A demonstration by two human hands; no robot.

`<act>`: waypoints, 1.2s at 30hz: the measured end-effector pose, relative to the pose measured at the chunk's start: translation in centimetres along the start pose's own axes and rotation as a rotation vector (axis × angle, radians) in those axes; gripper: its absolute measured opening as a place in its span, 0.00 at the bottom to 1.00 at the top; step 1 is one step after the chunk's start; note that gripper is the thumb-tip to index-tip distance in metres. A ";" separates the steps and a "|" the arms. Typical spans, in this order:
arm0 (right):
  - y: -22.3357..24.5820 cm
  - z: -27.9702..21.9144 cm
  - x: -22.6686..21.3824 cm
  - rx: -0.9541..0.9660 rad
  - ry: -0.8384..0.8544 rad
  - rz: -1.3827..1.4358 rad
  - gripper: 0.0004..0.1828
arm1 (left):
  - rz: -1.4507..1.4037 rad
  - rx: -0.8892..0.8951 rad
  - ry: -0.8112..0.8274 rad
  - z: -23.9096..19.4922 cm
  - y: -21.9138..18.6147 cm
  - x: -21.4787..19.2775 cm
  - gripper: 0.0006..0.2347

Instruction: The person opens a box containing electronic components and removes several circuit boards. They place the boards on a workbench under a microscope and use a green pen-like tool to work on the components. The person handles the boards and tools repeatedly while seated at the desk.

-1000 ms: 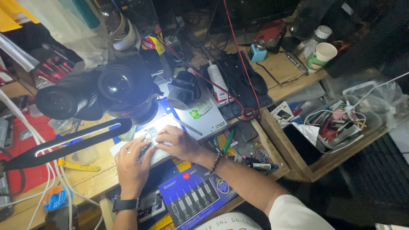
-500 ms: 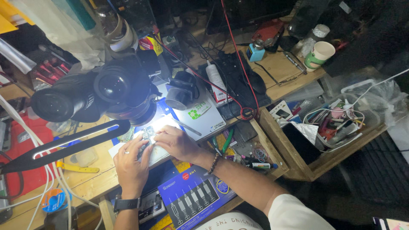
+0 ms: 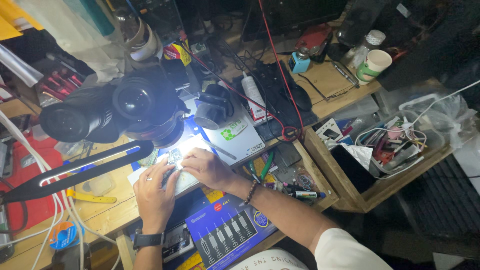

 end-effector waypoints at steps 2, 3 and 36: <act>0.0 0.0 0.0 0.000 0.001 -0.001 0.08 | -0.003 0.001 0.000 0.0 0.0 0.0 0.09; 0.0 0.0 0.0 0.000 0.000 0.001 0.08 | -0.002 0.002 -0.002 0.0 0.0 0.0 0.09; -2.1 0.4 1.8 0.190 0.183 -0.010 0.30 | -0.211 0.008 -0.001 -0.3 1.0 -2.6 0.13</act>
Point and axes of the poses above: each hand's wrist, its own z-axis towards the middle knuckle, its own x-axis out of the palm, y = z × x, the point moved 9 cm from there along z, towards the middle knuckle, and after that the axes turned 11 degrees about -x, right-handed, at the moved point
